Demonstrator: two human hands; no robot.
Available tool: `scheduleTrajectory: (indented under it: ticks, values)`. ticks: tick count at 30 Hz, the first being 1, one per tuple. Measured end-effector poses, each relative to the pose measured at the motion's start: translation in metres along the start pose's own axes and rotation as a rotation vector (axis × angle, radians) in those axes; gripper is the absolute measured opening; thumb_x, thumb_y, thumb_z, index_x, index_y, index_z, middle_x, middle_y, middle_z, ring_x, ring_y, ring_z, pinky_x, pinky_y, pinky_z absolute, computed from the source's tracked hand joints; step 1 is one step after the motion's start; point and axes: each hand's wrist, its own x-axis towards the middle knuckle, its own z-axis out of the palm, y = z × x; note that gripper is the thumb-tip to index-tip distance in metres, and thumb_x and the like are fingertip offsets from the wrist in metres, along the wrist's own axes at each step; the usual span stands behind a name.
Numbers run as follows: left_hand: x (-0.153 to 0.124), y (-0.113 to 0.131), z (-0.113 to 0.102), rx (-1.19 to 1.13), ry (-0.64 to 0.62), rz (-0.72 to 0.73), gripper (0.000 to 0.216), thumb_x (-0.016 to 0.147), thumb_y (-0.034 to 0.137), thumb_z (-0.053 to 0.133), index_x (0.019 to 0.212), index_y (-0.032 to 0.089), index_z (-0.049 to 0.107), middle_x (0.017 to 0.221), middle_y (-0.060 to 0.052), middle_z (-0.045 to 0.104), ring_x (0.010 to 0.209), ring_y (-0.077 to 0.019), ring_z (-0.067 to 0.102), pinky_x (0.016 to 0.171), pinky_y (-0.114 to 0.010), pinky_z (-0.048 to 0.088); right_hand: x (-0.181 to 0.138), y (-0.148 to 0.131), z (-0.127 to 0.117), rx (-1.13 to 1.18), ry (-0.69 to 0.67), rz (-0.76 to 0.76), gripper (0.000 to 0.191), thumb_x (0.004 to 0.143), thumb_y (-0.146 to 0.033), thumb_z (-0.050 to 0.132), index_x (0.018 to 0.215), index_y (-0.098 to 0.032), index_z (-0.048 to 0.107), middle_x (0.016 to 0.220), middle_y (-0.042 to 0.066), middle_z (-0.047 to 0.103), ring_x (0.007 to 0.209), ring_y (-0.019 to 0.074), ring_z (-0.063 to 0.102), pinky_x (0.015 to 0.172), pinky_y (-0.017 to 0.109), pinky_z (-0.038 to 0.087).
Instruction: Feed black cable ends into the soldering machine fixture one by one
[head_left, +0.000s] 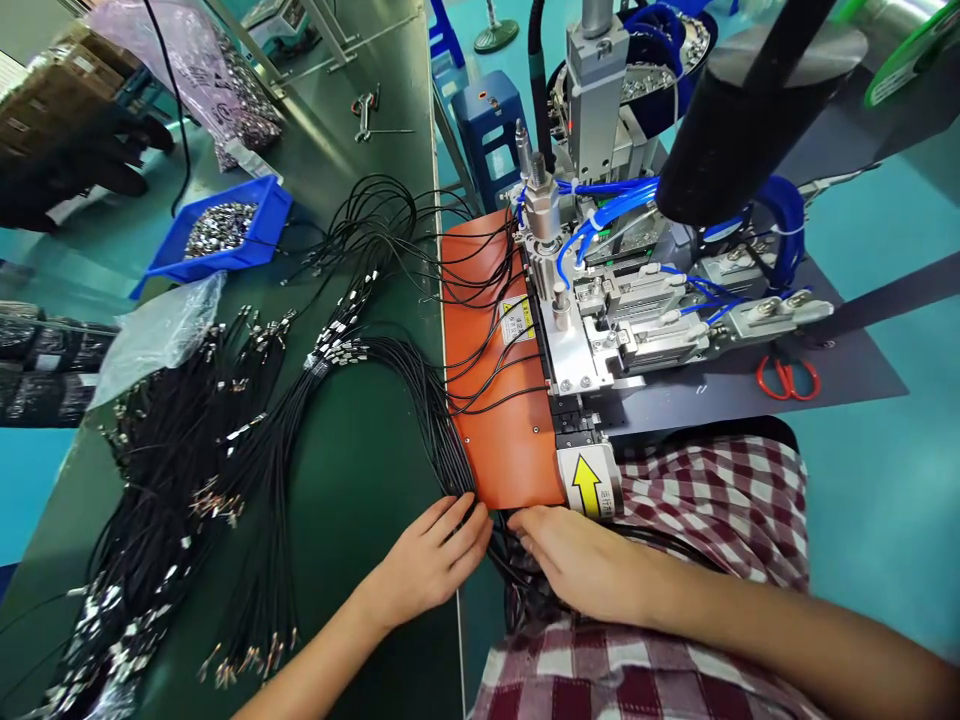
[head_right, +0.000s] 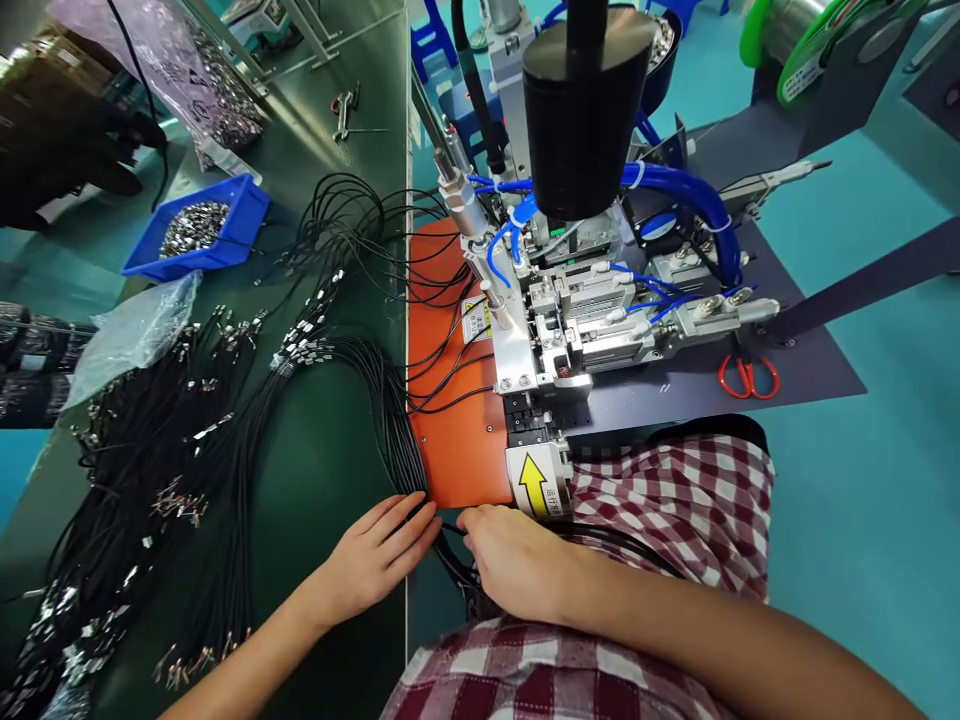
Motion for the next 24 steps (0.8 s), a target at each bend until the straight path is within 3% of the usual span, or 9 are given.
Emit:
scheduleTrajectory:
  ticks: [8,13,16,21,24]
  values:
    - [-0.011,-0.004,-0.004,-0.128,0.156,-0.032,0.033,0.095,0.011,0.037,0.116,0.006,0.062,0.119,-0.016,0.066,0.128,-0.0301,0.048,0.093,-0.040,0.052,0.022,-0.004,0.028,0.093,0.174,0.034,0.016,0.086,-0.028,0.060,0.098,-0.019,0.066,0.086,0.003,0.073,0.076,0.0187,0.068,0.069,0.026,0.044]
    - [-0.013,-0.005,0.006,-0.163,0.207,-0.061,0.032,0.091,0.009,0.047,0.120,0.005,0.059,0.118,-0.017,0.066,0.127,-0.0306,0.049,0.096,-0.041,0.050,0.014,-0.007,0.016,0.041,0.308,0.040,0.008,0.085,-0.022,0.057,0.088,-0.019,0.064,0.080,0.001,0.071,0.072,0.0165,0.066,0.066,0.026,0.043]
    - [-0.008,-0.003,0.010,-0.115,0.198,-0.076,0.030,0.091,0.008,0.047,0.116,0.010,0.063,0.116,-0.013,0.068,0.121,-0.0262,0.056,0.098,-0.040,0.047,0.007,-0.009,0.005,-0.009,0.351,0.066,0.013,0.089,-0.019,0.049,0.089,-0.019,0.062,0.079,0.002,0.070,0.070,0.0160,0.064,0.065,0.027,0.042]
    - [-0.007,-0.003,0.010,-0.086,0.154,-0.084,0.029,0.089,0.007,0.048,0.112,0.013,0.065,0.114,-0.011,0.069,0.114,-0.0249,0.060,0.095,-0.039,0.049,0.006,-0.011,0.006,-0.071,0.122,0.054,0.024,0.088,-0.026,0.057,0.107,-0.013,0.062,0.093,0.011,0.072,0.083,0.0252,0.068,0.070,0.032,0.045]
    - [-0.015,-0.003,0.009,-0.114,0.155,-0.083,0.029,0.087,0.008,0.054,0.114,0.011,0.063,0.112,-0.012,0.069,0.117,-0.0270,0.058,0.094,-0.039,0.051,0.010,-0.008,0.012,0.056,0.050,0.052,0.028,0.085,-0.031,0.064,0.107,-0.015,0.062,0.088,0.007,0.073,0.082,0.0230,0.069,0.069,0.029,0.046]
